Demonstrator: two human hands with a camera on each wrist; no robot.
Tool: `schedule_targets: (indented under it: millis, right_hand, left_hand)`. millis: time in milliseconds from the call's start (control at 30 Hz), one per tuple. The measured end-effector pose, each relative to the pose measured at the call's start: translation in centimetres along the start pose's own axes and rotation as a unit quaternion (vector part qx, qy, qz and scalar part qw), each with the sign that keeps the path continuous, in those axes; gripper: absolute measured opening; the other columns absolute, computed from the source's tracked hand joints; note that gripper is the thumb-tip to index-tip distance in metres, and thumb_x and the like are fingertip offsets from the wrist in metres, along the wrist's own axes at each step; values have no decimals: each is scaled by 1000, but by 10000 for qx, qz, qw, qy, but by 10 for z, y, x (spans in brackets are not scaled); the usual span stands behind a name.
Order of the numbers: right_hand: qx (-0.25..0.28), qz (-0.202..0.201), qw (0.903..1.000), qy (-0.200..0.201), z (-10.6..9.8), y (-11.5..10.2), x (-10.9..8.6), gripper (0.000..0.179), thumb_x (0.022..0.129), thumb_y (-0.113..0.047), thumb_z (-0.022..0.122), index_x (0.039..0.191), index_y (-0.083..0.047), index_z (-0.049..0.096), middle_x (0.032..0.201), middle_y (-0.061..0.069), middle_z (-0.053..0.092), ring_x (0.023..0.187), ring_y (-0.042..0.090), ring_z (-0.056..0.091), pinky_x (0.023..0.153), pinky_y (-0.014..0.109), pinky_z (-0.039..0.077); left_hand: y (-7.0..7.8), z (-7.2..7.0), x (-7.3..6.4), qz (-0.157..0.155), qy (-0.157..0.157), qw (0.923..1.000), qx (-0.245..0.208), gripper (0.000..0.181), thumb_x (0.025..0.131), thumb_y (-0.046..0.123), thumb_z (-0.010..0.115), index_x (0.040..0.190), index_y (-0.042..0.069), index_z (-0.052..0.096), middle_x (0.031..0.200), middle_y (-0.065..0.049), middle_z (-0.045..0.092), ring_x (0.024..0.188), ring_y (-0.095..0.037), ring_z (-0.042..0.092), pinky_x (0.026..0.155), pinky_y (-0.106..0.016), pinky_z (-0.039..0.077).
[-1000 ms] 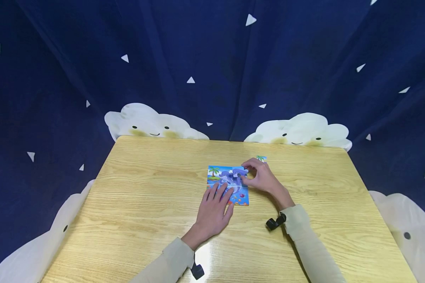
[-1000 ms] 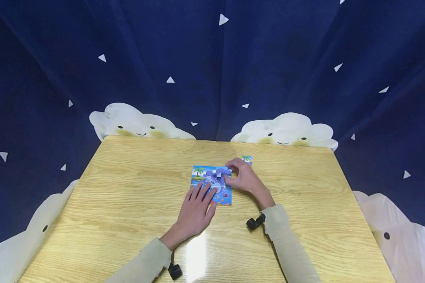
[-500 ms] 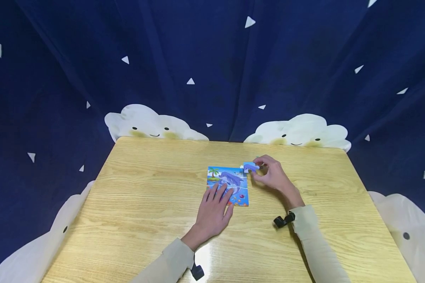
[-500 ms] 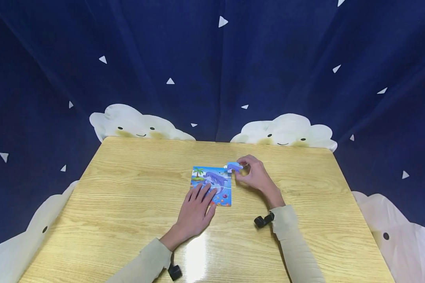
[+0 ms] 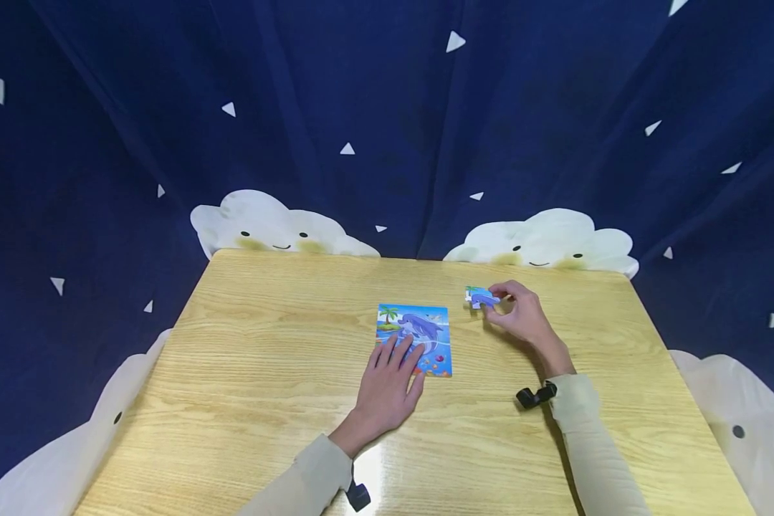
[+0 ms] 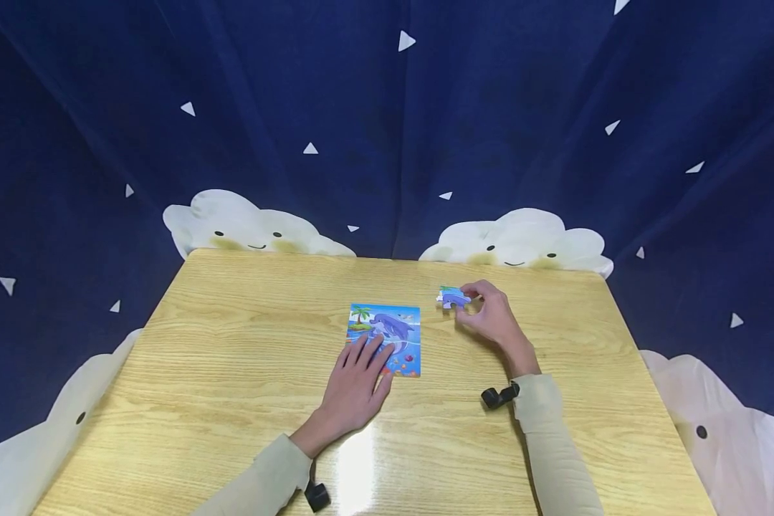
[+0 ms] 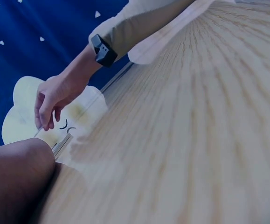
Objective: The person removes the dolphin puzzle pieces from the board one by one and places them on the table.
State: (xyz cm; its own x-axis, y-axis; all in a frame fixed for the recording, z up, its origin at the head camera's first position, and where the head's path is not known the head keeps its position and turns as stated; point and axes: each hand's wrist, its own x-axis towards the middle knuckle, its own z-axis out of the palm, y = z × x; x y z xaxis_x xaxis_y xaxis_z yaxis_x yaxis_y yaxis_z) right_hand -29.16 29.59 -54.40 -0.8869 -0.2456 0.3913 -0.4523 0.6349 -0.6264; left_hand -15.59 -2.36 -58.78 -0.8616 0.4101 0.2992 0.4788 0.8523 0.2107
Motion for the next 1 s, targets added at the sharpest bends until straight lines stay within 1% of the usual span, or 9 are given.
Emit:
schedule_targets:
  millis: [200,433,500,667,833,900,1000]
  right_hand:
    - [-60,425,9990,90,-8,18,-3,37,81,-5,80,116,3,70,103,15,70,93,29,63,81,29,48]
    - [-173,1013,9946,132,-16,39,-7,38,82,-7,76,119,2,70,105,18,68,92,30,60,78,26,47]
    - [-274,1111,9933,147,-16,44,-8,38,82,-7,76,118,2,71,104,19,68,91,30,60,77,27,46]
    - [-447,926,9945,206,-17,50,-6,36,80,-8,78,113,4,73,101,20,67,90,31,58,77,30,44]
    - [-423,806,9957,167,-17,54,-5,33,78,-7,80,108,6,75,97,20,63,87,29,54,74,22,42]
    - [-372,826,9958,122,-17,55,-5,34,78,-7,80,109,7,74,96,20,61,85,29,54,72,19,41]
    - [-337,844,9958,49,-17,55,-4,35,79,-6,79,111,7,74,98,20,59,86,30,54,73,19,41]
  left_hand:
    - [0,0,1,-4,19,10000,-44,53,109,41,39,158,23,46,165,-6,40,154,-35,30,121,-55,28]
    - [1,0,1,-24,-30,10000,-85,53,109,41,39,158,23,46,164,-7,40,154,-36,30,121,-55,28]
    - [0,-1,1,-32,-52,9999,-80,54,109,41,39,158,23,46,165,-7,40,154,-36,30,121,-55,28]
    - [-1,-2,2,-66,-92,9999,-43,54,109,42,38,159,23,45,165,-6,39,155,-35,29,122,-55,27]
    - [0,-1,2,-31,-46,10000,-78,53,108,41,40,158,23,47,164,-7,41,154,-36,30,122,-55,28]
    - [0,-2,2,-37,-64,9999,-89,53,108,41,40,158,23,47,164,-7,40,154,-36,30,122,-56,28]
    - [1,-2,1,-74,-128,9999,-75,54,108,42,39,158,24,46,165,-5,39,155,-35,29,122,-55,27]
